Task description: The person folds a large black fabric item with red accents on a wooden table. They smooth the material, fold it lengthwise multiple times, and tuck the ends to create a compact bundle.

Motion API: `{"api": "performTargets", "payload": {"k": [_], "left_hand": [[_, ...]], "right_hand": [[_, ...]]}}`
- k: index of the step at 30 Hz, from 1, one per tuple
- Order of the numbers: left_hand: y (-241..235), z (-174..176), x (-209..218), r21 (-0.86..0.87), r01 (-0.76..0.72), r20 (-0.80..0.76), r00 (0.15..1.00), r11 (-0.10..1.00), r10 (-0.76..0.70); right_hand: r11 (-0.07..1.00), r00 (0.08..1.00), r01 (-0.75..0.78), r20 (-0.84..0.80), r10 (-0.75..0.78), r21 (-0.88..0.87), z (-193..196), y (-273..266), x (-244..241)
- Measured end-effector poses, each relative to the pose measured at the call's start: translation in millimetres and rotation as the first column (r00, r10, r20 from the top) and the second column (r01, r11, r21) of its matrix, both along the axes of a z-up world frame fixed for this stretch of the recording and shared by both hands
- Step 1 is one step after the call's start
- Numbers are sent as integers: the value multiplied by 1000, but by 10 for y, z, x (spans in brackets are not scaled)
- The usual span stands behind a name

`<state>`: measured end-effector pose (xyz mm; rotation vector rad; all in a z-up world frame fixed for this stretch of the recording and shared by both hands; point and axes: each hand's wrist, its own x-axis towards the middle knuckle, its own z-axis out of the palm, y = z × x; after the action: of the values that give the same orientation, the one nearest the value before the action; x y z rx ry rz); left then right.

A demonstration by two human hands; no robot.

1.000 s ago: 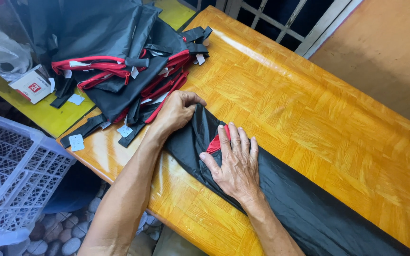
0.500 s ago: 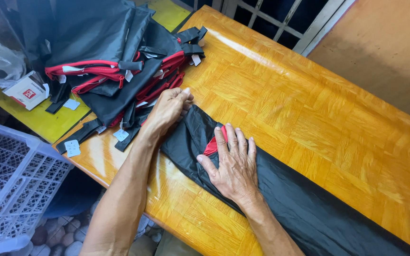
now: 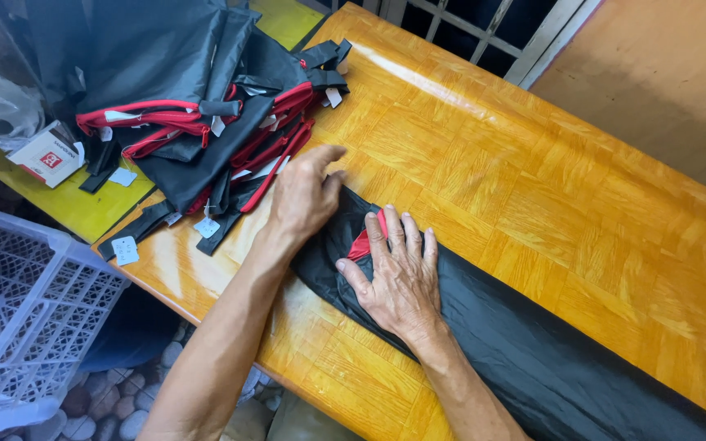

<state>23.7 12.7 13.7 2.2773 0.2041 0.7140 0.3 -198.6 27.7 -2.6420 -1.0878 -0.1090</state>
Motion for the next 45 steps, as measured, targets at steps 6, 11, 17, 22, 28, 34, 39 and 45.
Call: {"api": "performTargets", "payload": {"k": [6, 11, 17, 22, 28, 34, 39, 45], "left_hand": [[-868, 340, -542, 206, 405, -439, 852, 891, -285], [-743, 382, -578, 241, 363, -550, 815, 900, -182], [-690, 312, -553, 251, 309, -585, 804, 917, -111], [-487, 92, -511, 293, 283, -538, 838, 913, -87], [-426, -8, -525, 360, 242, -465, 884, 901, -52], [-380, -37, -529, 336, 280, -431, 895, 899, -118], [-371, -67, -515, 375, 250, -424, 902, 893, -75], [-312, -110, -462, 256, 141, -382, 924, 956, -34]], "right_hand": [[991, 998, 11, 59, -3, -134, -4, -63, -49], [998, 999, 17, 46, -15, -61, -32, -31, -11], [1000, 998, 0, 65, 2, -30, -108, -42, 17], [999, 998, 13, 64, -10, -43, -131, -28, 32], [998, 999, 2, 52, 1, -63, -63, -19, 14], [999, 1000, 7, 14, -6, -34, -36, -23, -3], [1000, 999, 17, 47, -16, -25, -53, -19, -11], [1000, 998, 7, 59, -5, -20, -37, -13, -6]]}}
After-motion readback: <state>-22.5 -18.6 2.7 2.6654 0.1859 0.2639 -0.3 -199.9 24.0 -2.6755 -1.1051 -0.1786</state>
